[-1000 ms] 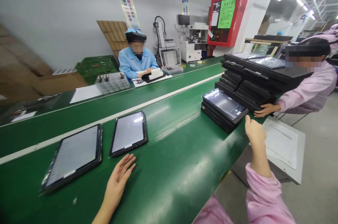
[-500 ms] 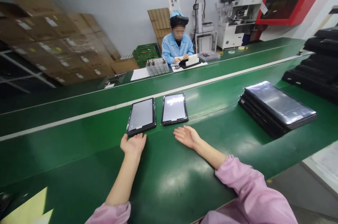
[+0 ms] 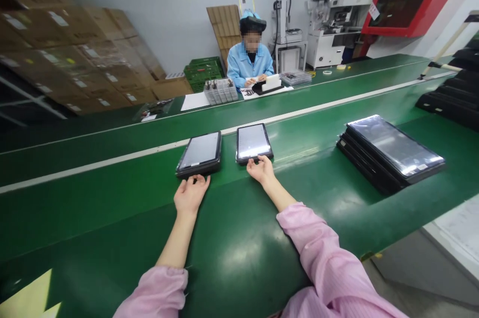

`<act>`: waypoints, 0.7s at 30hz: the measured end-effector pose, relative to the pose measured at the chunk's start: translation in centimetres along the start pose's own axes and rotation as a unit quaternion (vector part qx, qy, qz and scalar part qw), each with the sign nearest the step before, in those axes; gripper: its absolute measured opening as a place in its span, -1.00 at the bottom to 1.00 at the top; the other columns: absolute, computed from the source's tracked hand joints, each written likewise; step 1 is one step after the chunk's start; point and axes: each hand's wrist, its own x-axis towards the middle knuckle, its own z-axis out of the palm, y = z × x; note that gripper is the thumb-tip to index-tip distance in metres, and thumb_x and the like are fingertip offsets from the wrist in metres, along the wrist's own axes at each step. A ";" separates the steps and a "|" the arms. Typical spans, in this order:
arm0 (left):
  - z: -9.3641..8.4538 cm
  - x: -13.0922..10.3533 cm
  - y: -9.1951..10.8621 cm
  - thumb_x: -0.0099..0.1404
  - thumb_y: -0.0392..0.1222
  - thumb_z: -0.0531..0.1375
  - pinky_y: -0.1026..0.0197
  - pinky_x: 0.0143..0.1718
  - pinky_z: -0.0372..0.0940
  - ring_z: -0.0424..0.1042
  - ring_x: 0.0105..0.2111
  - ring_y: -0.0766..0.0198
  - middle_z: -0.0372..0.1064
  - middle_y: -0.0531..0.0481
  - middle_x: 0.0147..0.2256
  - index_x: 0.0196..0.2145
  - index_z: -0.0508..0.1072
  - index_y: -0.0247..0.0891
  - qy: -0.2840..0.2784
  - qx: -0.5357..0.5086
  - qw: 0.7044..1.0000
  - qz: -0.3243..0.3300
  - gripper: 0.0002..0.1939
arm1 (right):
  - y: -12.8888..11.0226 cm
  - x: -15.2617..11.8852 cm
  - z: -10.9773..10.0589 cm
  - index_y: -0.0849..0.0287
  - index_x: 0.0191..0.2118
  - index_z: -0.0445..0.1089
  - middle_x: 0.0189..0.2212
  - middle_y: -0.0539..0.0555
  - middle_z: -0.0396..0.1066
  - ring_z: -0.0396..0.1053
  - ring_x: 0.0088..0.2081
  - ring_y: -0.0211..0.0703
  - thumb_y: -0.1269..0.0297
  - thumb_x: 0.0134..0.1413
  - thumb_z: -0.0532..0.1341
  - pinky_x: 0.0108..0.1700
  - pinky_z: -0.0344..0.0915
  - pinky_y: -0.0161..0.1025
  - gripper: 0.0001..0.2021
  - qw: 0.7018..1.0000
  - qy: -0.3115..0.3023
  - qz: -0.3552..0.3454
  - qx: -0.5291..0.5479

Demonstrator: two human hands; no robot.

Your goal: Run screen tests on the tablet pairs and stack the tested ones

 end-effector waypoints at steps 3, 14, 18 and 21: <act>0.5 -0.1 -0.4 0.39 -0.28 -0.08 0.20 -0.30 0.39 0.32 -0.46 0.37 0.18 0.03 -0.41 -0.38 0.21 -0.26 -0.017 0.009 0.999 -0.042 -0.82 | -0.3 -1.1 -0.3 0.11 -0.34 0.09 -0.45 -0.05 0.15 0.17 -0.49 -0.28 0.51 0.02 0.07 -0.49 0.24 -0.40 -0.84 0.999 -0.048 -0.007 -0.005; -1.9 -7.0 -3.1 0.21 -0.48 0.07 0.29 -0.34 0.31 0.14 -0.62 0.51 0.03 0.16 -0.48 -0.50 0.10 -0.24 -0.065 0.074 0.986 -0.132 -0.76 | -0.9 -9.7 -5.1 0.09 -0.45 -0.08 -0.58 -0.16 -0.09 -0.03 -0.61 -0.32 0.48 0.06 0.15 -0.48 0.09 -0.36 -0.69 0.986 -0.148 0.031 -0.073; -5.2 -12.1 -2.9 0.18 -0.48 0.10 0.29 -0.41 0.29 0.07 -0.66 0.52 -0.07 0.20 -0.52 -0.52 0.13 -0.25 -0.053 0.105 0.976 -0.184 -0.76 | -1.2 -15.4 -9.5 0.09 -0.42 0.05 -0.62 -0.18 -0.03 -0.09 -0.63 -0.32 0.39 -0.02 0.27 -0.49 0.01 -0.36 -0.70 0.958 -0.190 0.066 -0.204; -8.1 -16.1 -2.8 0.15 -0.44 0.20 0.31 -0.42 0.26 0.07 -0.66 0.52 -0.10 0.22 -0.53 -0.47 0.28 -0.29 -0.059 0.148 0.964 -0.212 -0.84 | -0.8 -19.9 -12.2 0.08 -0.32 0.14 -0.67 -0.20 0.05 -0.16 -0.66 -0.33 0.23 -0.02 0.34 -0.52 -0.09 -0.34 -0.69 0.940 -0.191 0.087 -0.269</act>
